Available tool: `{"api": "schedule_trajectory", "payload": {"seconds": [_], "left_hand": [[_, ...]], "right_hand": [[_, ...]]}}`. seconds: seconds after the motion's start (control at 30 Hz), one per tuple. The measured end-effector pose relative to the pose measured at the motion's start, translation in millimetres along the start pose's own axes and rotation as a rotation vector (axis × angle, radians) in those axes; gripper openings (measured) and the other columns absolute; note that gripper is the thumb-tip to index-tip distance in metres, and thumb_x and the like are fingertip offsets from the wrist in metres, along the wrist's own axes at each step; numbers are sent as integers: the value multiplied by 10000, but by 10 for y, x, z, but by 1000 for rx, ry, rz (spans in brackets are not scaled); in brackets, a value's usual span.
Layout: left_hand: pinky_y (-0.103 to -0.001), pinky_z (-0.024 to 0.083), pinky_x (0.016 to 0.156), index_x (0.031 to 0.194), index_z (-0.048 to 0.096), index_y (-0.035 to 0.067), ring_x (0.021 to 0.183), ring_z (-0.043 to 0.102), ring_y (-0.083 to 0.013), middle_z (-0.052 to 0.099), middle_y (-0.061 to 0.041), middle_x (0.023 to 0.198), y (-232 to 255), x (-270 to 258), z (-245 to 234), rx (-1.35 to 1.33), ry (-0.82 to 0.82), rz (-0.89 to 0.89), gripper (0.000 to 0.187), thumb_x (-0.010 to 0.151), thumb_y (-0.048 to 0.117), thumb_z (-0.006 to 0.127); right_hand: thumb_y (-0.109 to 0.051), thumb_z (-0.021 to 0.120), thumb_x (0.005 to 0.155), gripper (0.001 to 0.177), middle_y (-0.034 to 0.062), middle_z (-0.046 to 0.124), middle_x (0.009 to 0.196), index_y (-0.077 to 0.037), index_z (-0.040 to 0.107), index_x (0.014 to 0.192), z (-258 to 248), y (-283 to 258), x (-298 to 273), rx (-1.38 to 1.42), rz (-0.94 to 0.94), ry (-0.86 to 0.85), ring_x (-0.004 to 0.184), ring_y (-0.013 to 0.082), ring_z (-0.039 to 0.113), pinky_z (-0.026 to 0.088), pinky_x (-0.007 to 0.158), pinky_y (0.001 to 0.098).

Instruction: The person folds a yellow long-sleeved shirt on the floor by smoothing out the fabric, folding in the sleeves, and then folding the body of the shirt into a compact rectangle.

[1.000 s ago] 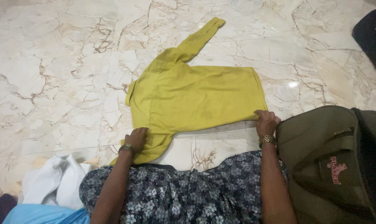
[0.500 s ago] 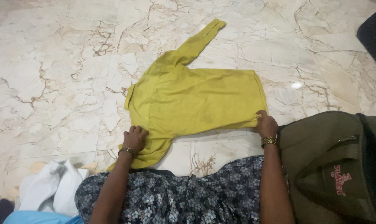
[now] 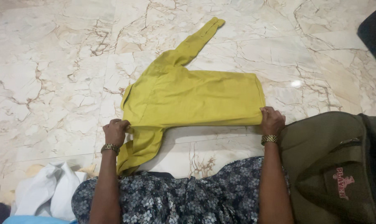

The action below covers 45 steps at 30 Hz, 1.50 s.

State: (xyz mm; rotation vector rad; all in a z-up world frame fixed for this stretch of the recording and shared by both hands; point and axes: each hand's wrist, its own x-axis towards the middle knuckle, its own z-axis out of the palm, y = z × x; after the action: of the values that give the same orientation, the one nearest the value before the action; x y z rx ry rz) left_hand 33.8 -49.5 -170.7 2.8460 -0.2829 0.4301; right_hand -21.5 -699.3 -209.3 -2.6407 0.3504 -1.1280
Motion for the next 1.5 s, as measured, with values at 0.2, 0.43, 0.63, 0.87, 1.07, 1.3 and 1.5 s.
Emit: {"api": "schedule_trajectory", "payload": {"seconds": [0.2,0.43,0.63,0.87,1.07,1.3,1.5], "left_hand": [[-492,401,973,927,737,223,1145,656,-223,757,24,997,-12,-2,-197,18,136,1,93,914,186,653],[-532,439,1006,1144,741,313,1072,694,-224,762,10,1028,119,-234,-179,124,-732,-258,234,920,322,674],[-515,557,992,1390,619,295,1262,620,-310,712,-107,1259,162,-52,555,-134,-295,-49,439,962,372,567],[-736,185,1132,1567,254,431,1556,-12,-414,27,-12,1727,504,44,991,205,-606,1,643,984,591,472],[-742,132,1145,1585,222,442,1579,-27,-336,24,95,1727,382,256,989,205,-526,-8,679,970,616,451],[-626,145,1190,1594,238,401,1582,25,-198,28,68,1729,86,283,1242,182,-361,25,600,1023,517,382],[-468,371,1158,1397,585,265,1516,362,-242,427,-5,1622,-4,322,1079,-38,-266,-71,403,1011,359,521]], "right_hand": [[-306,793,1025,304,80,655,702,-105,719,810,-9,106,26,23,67,51,741,283,641,453,772,438],[-495,770,848,321,46,764,926,-185,843,801,-672,-395,-14,-400,125,-1162,921,249,692,482,898,468],[-441,683,923,394,162,751,1091,-189,734,1223,-128,-397,-269,-135,34,-567,1057,367,669,548,907,499],[-718,499,913,825,145,53,1691,-368,202,1598,584,-744,-509,-291,35,-1009,1484,522,71,264,1087,705],[-704,456,910,768,34,66,1727,-406,265,1591,917,-193,-354,-283,-75,-794,1556,407,63,181,1155,675],[-616,404,985,639,79,224,1717,-339,398,1561,1141,36,-141,-118,-159,-544,1557,329,221,235,1177,581],[-461,654,877,725,208,374,1605,-121,494,1497,788,-404,63,-469,52,-513,1475,370,337,296,1111,549]]}}
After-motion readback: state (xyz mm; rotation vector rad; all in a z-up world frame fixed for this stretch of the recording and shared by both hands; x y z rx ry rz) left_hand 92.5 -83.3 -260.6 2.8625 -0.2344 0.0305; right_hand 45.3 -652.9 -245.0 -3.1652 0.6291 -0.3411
